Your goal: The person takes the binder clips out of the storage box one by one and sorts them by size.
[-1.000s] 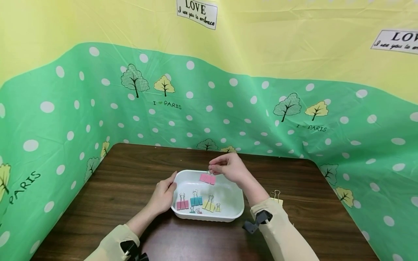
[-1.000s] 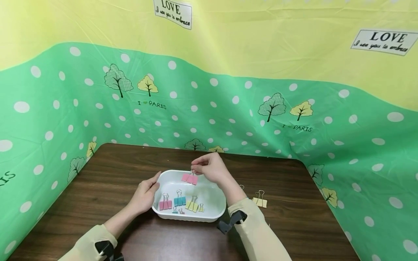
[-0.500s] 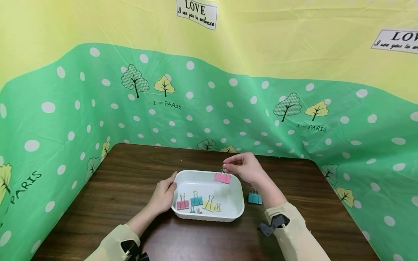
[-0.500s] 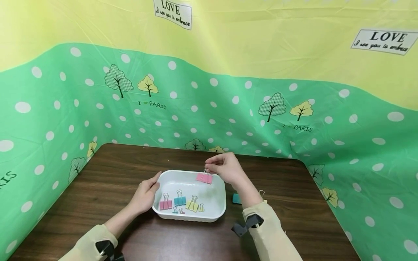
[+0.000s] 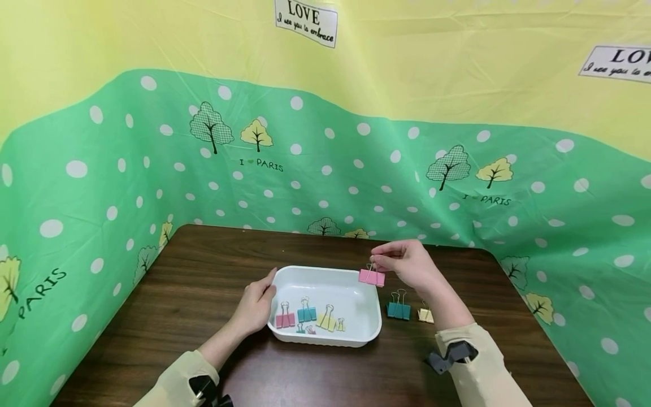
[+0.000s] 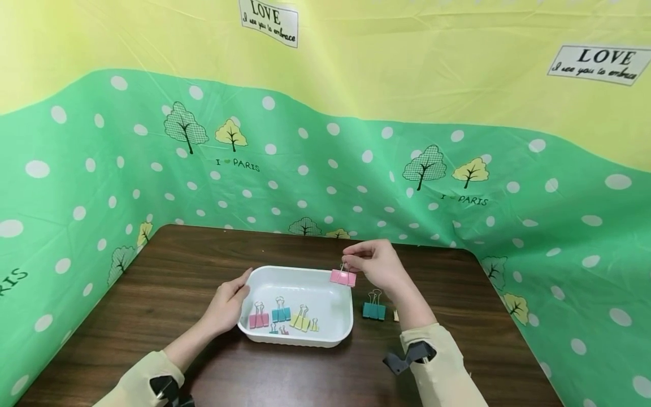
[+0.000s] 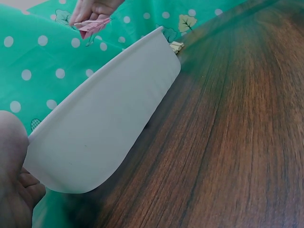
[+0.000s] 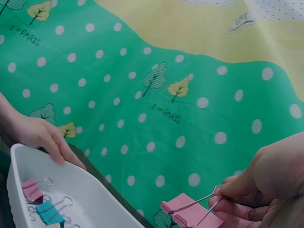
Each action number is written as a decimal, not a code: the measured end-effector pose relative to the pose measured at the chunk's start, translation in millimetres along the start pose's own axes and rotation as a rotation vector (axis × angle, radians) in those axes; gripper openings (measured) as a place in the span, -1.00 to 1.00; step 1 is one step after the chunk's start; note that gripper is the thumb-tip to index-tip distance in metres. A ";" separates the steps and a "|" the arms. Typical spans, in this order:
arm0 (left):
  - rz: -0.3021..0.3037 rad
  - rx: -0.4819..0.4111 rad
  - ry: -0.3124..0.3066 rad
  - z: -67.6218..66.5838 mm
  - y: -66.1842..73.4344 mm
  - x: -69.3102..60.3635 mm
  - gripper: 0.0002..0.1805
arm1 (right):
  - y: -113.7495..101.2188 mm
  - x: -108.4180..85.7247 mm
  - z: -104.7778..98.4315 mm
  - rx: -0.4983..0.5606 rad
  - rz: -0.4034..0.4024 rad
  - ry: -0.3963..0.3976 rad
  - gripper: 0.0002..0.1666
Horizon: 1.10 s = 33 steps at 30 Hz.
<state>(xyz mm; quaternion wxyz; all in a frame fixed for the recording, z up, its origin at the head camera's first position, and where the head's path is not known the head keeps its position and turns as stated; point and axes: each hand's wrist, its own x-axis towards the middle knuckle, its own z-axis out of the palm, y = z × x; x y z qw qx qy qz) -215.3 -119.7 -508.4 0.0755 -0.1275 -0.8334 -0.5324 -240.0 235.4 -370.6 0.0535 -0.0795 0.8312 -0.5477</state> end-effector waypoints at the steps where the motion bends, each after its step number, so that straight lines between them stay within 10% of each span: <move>1: 0.001 0.000 0.000 0.2 -0.1 -0.2 -0.48 | 0.3 -1.1 -2.7 0.003 0.001 0.004 -0.74; 33: 0.007 -0.006 0.003 0.0 0.4 0.6 -0.49 | 19.7 -35.5 -76.0 -0.095 0.019 0.112 -0.59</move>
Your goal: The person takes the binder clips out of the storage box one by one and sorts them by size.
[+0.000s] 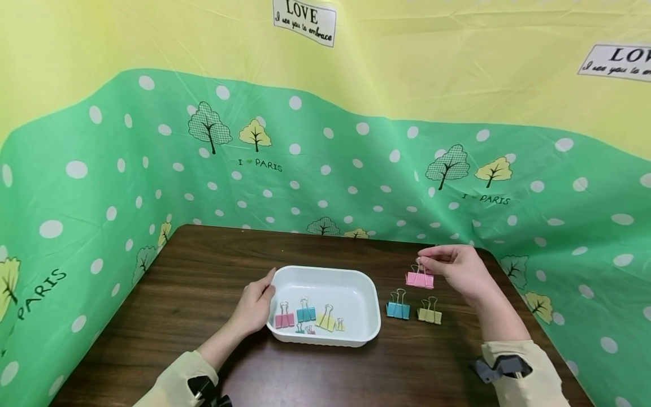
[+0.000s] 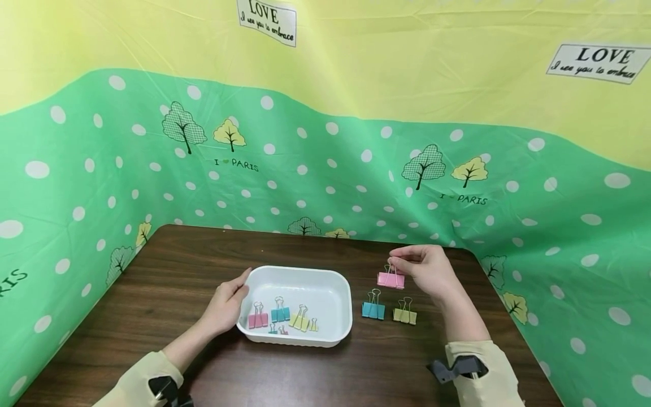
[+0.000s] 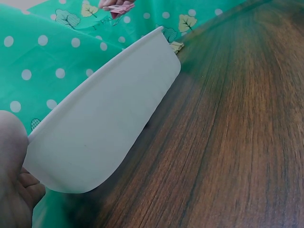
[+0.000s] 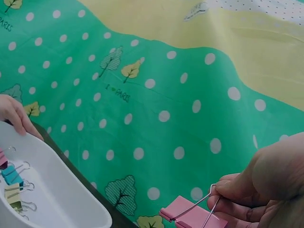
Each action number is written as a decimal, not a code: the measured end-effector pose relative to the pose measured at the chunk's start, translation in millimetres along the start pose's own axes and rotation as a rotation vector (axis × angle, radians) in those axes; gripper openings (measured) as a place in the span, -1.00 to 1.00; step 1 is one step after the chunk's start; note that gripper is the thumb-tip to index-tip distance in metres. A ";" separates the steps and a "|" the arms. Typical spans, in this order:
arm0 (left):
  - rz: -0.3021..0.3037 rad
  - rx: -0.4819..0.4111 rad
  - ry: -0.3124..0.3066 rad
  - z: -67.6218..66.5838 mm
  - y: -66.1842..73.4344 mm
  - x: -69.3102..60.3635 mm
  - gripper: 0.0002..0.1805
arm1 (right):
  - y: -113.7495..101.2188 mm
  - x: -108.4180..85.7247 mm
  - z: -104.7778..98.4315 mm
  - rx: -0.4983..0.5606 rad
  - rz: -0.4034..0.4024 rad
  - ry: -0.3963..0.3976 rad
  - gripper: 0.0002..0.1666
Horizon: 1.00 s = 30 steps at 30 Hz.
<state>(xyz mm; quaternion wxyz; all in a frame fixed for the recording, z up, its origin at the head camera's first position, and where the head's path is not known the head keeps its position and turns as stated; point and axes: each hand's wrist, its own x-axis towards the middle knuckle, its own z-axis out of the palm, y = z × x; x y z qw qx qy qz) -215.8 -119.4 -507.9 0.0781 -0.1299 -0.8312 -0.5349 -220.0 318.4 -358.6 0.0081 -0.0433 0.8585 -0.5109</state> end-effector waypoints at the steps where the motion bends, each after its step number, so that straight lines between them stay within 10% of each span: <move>1: -0.001 0.000 0.000 -0.1 -0.1 -0.2 -0.49 | 0.5 -0.9 -1.4 -0.001 0.003 0.002 -0.58; 30: 0.003 0.009 -0.003 -0.2 1.5 -0.5 -0.49 | 57.3 -25.2 -47.9 -0.127 0.082 0.064 -0.53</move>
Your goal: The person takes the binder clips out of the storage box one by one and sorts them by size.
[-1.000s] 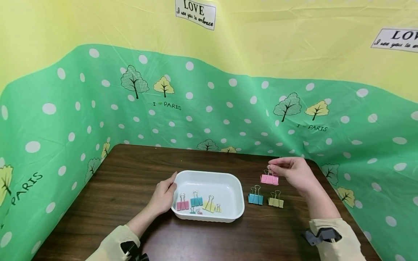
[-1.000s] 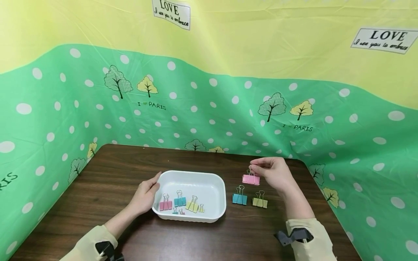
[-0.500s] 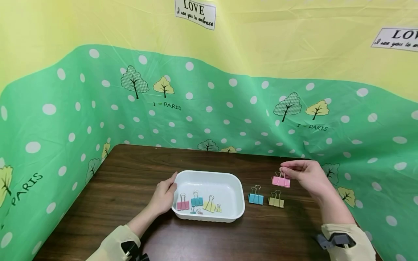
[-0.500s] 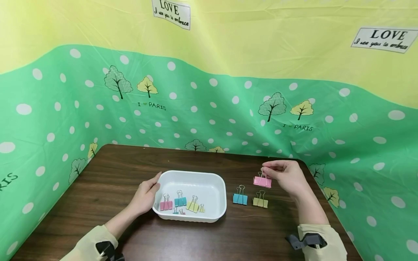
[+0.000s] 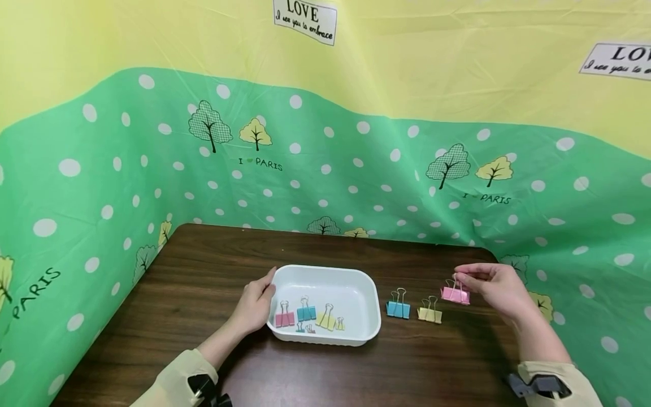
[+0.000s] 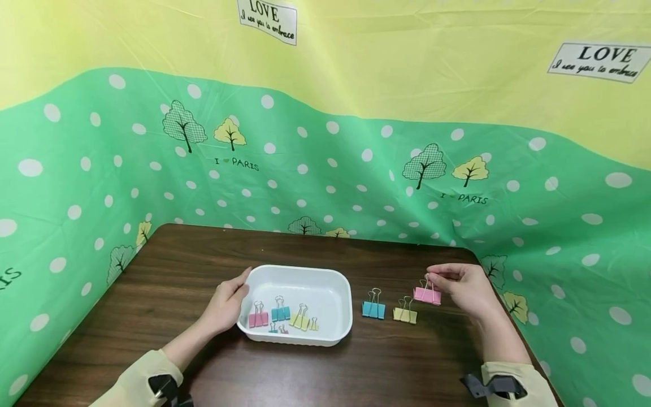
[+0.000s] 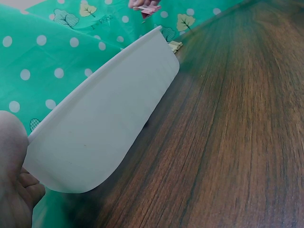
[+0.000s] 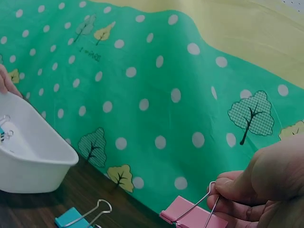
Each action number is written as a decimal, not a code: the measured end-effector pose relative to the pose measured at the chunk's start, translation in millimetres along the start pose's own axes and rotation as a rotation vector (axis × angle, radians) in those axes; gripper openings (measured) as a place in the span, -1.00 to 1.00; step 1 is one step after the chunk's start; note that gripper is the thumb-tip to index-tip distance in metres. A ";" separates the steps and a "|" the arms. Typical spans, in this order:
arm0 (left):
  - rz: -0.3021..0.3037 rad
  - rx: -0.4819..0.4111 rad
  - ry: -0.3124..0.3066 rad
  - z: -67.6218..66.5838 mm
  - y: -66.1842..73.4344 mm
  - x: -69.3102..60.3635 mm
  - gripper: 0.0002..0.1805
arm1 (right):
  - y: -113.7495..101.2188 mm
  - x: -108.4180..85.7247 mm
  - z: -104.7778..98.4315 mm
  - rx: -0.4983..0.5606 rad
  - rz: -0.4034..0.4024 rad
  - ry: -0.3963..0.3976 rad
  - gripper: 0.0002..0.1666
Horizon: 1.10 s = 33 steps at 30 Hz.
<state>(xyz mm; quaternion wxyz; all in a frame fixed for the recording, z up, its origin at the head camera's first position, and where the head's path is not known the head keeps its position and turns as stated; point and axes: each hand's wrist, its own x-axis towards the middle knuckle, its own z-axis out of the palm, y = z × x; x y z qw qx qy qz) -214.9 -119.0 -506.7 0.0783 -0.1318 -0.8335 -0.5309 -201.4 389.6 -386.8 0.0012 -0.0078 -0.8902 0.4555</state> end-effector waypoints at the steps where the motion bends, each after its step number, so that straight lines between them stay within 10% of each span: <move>1: 0.000 0.001 0.000 -0.1 -0.1 0.2 -0.49 | 1.9 -0.3 -1.1 -0.006 0.005 0.001 -0.52; 33: 0.000 -0.006 -0.001 -0.3 -1.2 0.3 -0.49 | 56.1 -4.0 -5.1 -0.066 0.029 -0.076 -0.64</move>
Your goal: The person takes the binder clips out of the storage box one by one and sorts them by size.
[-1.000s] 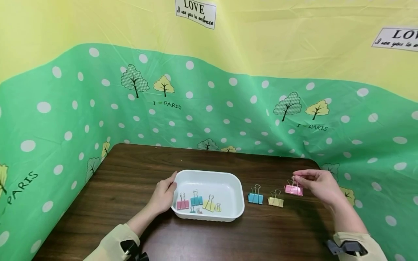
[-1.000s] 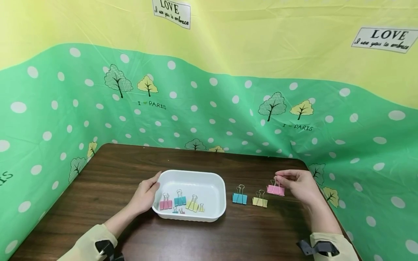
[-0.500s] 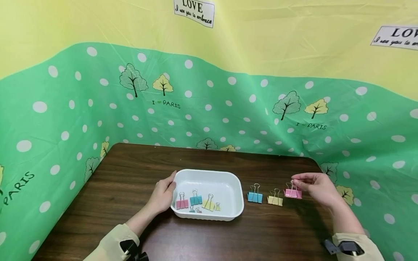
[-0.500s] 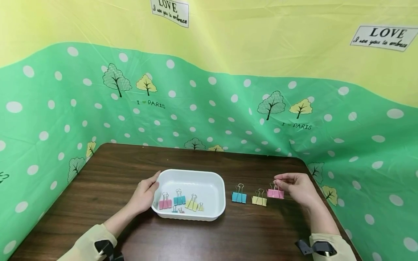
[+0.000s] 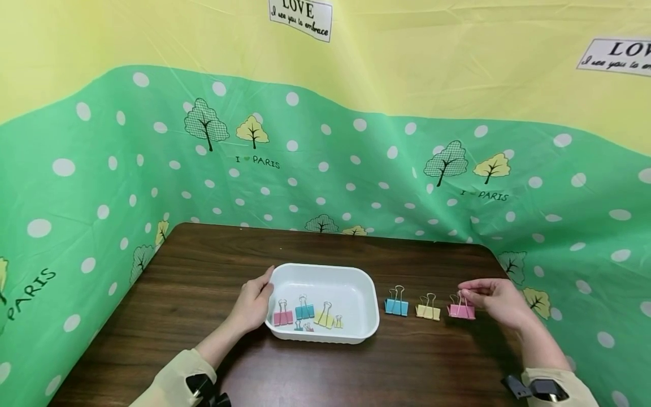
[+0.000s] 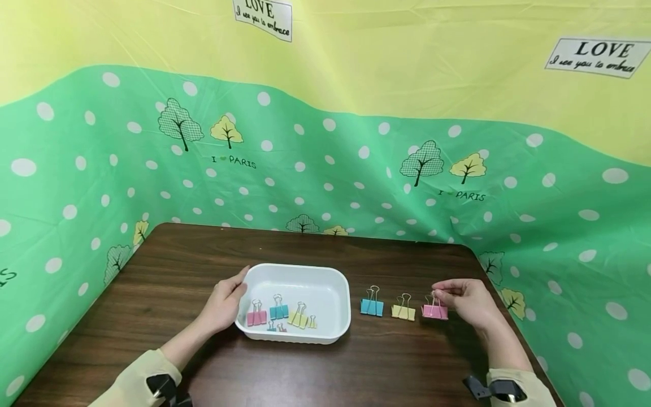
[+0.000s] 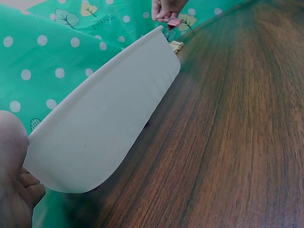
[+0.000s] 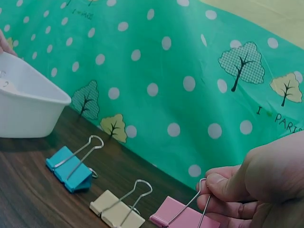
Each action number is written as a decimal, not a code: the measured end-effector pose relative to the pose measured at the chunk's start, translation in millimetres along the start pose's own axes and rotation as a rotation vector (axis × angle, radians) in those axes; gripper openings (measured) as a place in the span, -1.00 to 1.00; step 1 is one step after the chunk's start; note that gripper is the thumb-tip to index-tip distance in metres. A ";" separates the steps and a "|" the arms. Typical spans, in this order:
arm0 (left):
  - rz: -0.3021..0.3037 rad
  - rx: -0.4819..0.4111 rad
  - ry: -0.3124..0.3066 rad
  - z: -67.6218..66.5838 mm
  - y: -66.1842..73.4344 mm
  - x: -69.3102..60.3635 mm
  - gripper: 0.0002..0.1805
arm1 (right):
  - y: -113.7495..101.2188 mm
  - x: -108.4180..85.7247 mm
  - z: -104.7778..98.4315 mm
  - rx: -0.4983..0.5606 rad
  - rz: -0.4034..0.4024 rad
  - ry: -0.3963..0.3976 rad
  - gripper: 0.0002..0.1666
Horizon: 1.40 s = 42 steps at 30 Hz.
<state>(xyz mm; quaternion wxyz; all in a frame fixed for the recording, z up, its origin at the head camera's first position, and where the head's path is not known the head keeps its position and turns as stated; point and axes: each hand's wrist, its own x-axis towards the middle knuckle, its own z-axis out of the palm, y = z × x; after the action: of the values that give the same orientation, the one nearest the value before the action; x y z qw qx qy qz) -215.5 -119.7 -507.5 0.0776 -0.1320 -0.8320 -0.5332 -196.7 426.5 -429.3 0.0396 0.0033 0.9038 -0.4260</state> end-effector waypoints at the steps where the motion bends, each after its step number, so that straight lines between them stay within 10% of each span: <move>1: 0.000 0.000 -0.001 0.0 0.0 0.1 -0.49 | 1.6 -0.2 0.3 0.003 0.004 0.001 -0.64; 42: -0.006 -0.006 -0.006 0.3 -1.6 0.6 -0.49 | 35.0 0.1 12.4 0.104 0.055 -0.016 -0.67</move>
<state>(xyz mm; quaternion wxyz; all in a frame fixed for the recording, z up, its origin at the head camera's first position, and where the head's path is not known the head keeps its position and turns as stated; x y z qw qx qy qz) -216.5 -120.0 -508.9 0.0730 -0.1313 -0.8312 -0.5353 -194.5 439.2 -464.1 0.0583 0.0270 0.8797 -0.4711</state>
